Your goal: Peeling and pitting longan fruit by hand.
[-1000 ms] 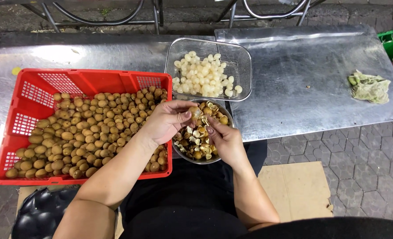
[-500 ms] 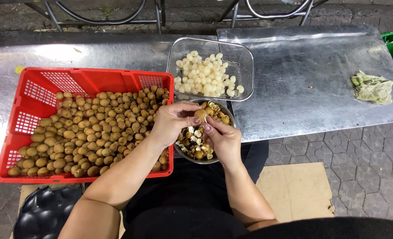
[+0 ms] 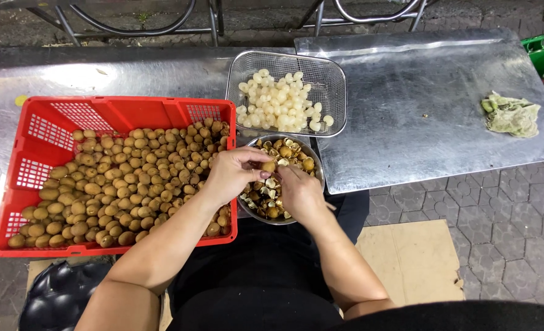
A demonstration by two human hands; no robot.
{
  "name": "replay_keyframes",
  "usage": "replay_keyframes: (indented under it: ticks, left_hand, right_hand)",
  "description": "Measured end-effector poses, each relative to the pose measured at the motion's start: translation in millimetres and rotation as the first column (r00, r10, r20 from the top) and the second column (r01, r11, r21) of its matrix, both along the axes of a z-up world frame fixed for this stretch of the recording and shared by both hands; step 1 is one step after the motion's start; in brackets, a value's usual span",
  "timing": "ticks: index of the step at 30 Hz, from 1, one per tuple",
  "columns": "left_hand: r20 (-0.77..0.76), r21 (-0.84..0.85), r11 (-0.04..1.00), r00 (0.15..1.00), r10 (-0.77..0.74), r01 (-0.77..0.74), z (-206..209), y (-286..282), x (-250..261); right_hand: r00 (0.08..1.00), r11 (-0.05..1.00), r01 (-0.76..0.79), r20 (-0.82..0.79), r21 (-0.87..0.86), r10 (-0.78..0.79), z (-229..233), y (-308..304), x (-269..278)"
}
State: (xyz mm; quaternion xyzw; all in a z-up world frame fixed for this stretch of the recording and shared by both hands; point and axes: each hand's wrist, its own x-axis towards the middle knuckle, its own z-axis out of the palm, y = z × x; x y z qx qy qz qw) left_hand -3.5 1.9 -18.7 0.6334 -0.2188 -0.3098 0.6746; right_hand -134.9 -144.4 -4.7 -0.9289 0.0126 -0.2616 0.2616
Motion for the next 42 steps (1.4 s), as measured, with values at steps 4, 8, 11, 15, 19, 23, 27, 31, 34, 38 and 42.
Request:
replay_keyframes:
  ticks: [4,8,11,15,19,23,27,31,34,38,42]
  left_hand:
    - [-0.15,-0.004,1.0,0.988,-0.03,0.029,-7.4,-1.8,0.8]
    - [-0.419,-0.22,0.968,0.908,0.018,-0.121,-30.1,-9.3,-4.7]
    - [-0.554,-0.316,0.91,0.831,0.052,-0.267,-19.9,-8.4,-9.6]
    - [-0.536,-0.436,0.865,0.844,-0.028,-0.248,-21.7,-3.3,-8.9]
    - [-0.457,-0.478,0.853,0.889,-0.04,-0.208,-10.5,-4.5,-10.3]
    - [-0.497,-0.471,0.852,0.867,-0.044,-0.227,-1.1,-6.1,-15.4]
    - [-0.45,-0.45,0.863,0.893,0.001,-0.228,-6.7,-9.6,-21.9]
    - [-0.326,-0.415,0.892,0.945,0.038,-0.179,0.7,-8.9,-20.0]
    - [-0.023,-0.161,0.985,0.998,0.053,-0.056,39.7,-2.5,-13.3]
    - [0.126,-0.009,0.985,0.978,-0.168,0.17,35.7,7.5,-3.8]
    - [0.237,-0.281,0.928,0.955,-0.18,0.245,-3.3,5.2,5.4]
  right_hand:
    - [0.992,0.992,-0.097,-0.071,0.084,0.103,11.4,-4.8,-0.8]
    - [0.995,0.974,0.094,0.008,0.207,-0.097,-7.6,-1.2,2.9]
    - [0.976,0.956,0.216,-0.06,0.199,-0.208,-18.0,-3.9,-0.4]
    - [0.964,0.982,0.186,-0.199,0.02,-0.178,12.2,0.6,-3.2]
    - [0.987,0.914,-0.125,0.145,0.387,0.074,-41.1,-8.5,-4.7]
    - [0.98,0.297,0.077,-0.128,0.952,0.154,-24.6,1.6,3.5]
    - [0.998,0.549,-0.033,0.002,0.835,0.057,-19.1,6.7,5.5]
    - [1.0,0.377,0.015,-0.022,0.926,0.014,-9.9,7.3,3.3]
    - [0.997,0.38,0.048,-0.067,0.924,0.036,-7.1,0.9,0.6]
    - [0.987,0.306,0.109,-0.139,0.946,0.076,12.8,-1.3,0.3]
    - [0.994,0.2,0.085,-0.096,0.976,0.048,6.5,2.1,3.4]
